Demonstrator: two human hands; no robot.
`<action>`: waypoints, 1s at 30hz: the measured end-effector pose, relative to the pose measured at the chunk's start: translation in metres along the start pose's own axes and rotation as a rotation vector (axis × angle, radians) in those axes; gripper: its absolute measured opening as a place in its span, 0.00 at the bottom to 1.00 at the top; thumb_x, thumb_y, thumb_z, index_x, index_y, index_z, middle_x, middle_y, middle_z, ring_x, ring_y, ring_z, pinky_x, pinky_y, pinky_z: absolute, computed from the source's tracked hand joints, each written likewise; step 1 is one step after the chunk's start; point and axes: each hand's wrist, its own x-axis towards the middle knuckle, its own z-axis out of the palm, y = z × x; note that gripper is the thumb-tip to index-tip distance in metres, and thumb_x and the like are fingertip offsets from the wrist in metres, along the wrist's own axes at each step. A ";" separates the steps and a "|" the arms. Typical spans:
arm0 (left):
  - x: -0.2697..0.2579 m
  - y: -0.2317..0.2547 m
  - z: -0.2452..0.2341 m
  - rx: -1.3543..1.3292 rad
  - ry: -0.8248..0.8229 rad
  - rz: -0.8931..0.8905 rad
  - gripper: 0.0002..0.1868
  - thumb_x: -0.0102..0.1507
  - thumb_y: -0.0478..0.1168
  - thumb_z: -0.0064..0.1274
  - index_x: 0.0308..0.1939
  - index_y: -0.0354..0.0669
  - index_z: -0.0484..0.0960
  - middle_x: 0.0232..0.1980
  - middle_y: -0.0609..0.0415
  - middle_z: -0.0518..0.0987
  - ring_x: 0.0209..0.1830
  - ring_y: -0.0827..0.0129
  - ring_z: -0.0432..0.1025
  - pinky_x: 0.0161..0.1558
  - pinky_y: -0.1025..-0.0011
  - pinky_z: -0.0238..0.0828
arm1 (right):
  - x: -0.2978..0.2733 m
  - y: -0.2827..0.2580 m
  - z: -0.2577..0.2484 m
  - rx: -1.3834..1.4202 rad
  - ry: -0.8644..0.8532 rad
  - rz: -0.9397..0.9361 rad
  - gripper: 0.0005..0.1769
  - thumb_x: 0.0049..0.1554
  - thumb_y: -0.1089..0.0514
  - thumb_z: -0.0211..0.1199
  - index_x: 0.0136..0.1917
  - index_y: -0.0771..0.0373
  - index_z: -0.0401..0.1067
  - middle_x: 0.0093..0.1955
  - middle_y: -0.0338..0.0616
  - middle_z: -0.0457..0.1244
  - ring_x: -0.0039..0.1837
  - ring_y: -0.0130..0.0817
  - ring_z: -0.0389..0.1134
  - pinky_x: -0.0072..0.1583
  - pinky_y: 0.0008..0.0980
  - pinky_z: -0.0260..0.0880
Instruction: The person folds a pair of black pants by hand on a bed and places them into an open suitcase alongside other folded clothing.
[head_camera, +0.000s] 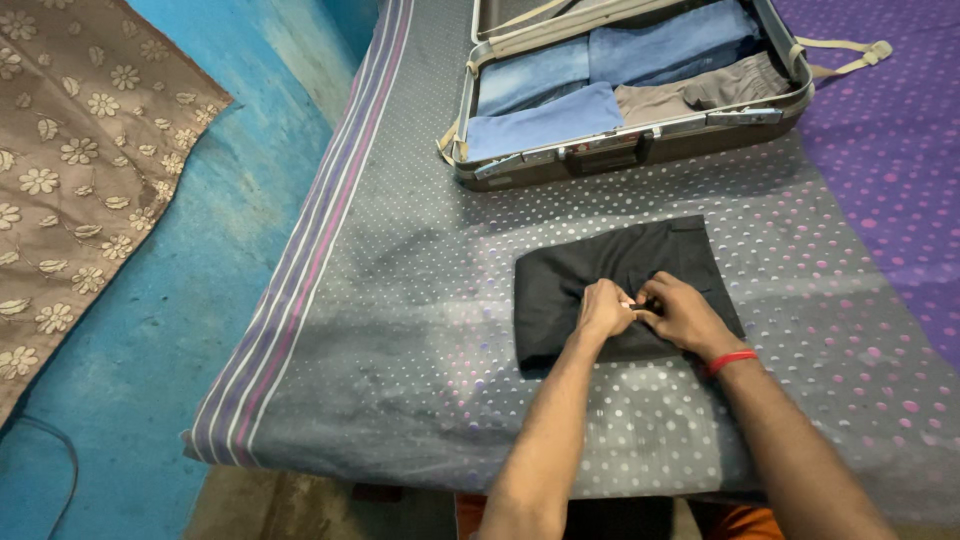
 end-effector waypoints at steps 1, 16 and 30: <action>0.004 -0.002 0.004 0.032 -0.020 -0.028 0.07 0.49 0.37 0.67 0.31 0.41 0.89 0.37 0.36 0.83 0.42 0.47 0.81 0.46 0.58 0.79 | -0.001 0.000 0.000 -0.015 0.009 -0.022 0.13 0.47 0.63 0.72 0.45 0.65 0.74 0.46 0.47 0.64 0.46 0.44 0.71 0.49 0.39 0.72; 0.009 -0.025 0.019 -0.296 0.173 -0.080 0.21 0.49 0.36 0.59 0.48 0.40 0.83 0.34 0.45 0.85 0.37 0.59 0.82 0.43 0.66 0.77 | -0.008 -0.014 -0.002 -0.129 -0.028 -0.067 0.12 0.52 0.58 0.69 0.48 0.64 0.73 0.48 0.49 0.63 0.51 0.51 0.69 0.52 0.44 0.70; -0.018 -0.011 0.001 -0.232 0.186 0.122 0.08 0.55 0.37 0.63 0.38 0.39 0.88 0.35 0.47 0.86 0.37 0.58 0.83 0.44 0.66 0.79 | 0.015 0.033 0.016 0.002 -0.110 0.189 0.08 0.54 0.63 0.62 0.46 0.64 0.79 0.48 0.48 0.72 0.50 0.43 0.76 0.54 0.37 0.74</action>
